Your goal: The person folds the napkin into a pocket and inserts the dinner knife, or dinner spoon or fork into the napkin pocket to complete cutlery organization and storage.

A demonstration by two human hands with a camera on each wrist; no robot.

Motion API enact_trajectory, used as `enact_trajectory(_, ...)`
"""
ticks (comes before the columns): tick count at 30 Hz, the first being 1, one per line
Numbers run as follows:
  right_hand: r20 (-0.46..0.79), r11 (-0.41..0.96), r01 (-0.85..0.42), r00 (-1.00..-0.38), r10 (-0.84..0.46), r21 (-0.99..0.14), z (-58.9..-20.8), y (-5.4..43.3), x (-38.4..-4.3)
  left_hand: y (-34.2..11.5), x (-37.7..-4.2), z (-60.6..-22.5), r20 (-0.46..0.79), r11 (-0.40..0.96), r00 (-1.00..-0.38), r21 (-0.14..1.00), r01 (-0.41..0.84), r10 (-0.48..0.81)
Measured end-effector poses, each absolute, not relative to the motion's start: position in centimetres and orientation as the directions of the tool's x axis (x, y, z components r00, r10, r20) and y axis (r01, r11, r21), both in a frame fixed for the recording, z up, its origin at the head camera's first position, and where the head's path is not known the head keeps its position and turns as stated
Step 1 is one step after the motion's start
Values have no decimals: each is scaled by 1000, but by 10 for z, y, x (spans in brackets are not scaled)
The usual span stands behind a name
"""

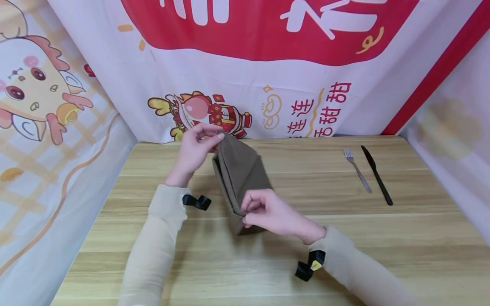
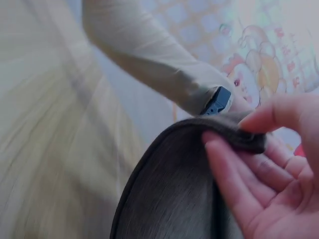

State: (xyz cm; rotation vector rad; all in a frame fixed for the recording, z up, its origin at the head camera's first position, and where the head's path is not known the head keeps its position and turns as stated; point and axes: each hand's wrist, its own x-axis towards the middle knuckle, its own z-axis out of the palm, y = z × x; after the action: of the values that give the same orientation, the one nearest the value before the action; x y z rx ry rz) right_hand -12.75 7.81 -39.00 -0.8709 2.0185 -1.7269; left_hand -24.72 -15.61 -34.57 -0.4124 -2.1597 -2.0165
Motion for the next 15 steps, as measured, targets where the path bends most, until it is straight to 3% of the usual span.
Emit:
enact_trajectory(4,174,-186,-63,-715,-677,-981,-374,69,-121,-164,-228,-307,360,-149,-933,924,352,26)
enact_trajectory(8,249,-428,102,-684,-685,-898,-360,66,-114,-160,-207,-269,475,-388,-878,799,459,-61)
enact_trajectory(11,270,-520,183,-686,-675,-835,-361,69,-113,-151,-202,-255,489,-379,-867,787,486,-97)
enact_trajectory(15,206,-502,208,-733,-649,-840,-381,83,-118,-138,-219,-275,387,-239,-919,888,394,-75)
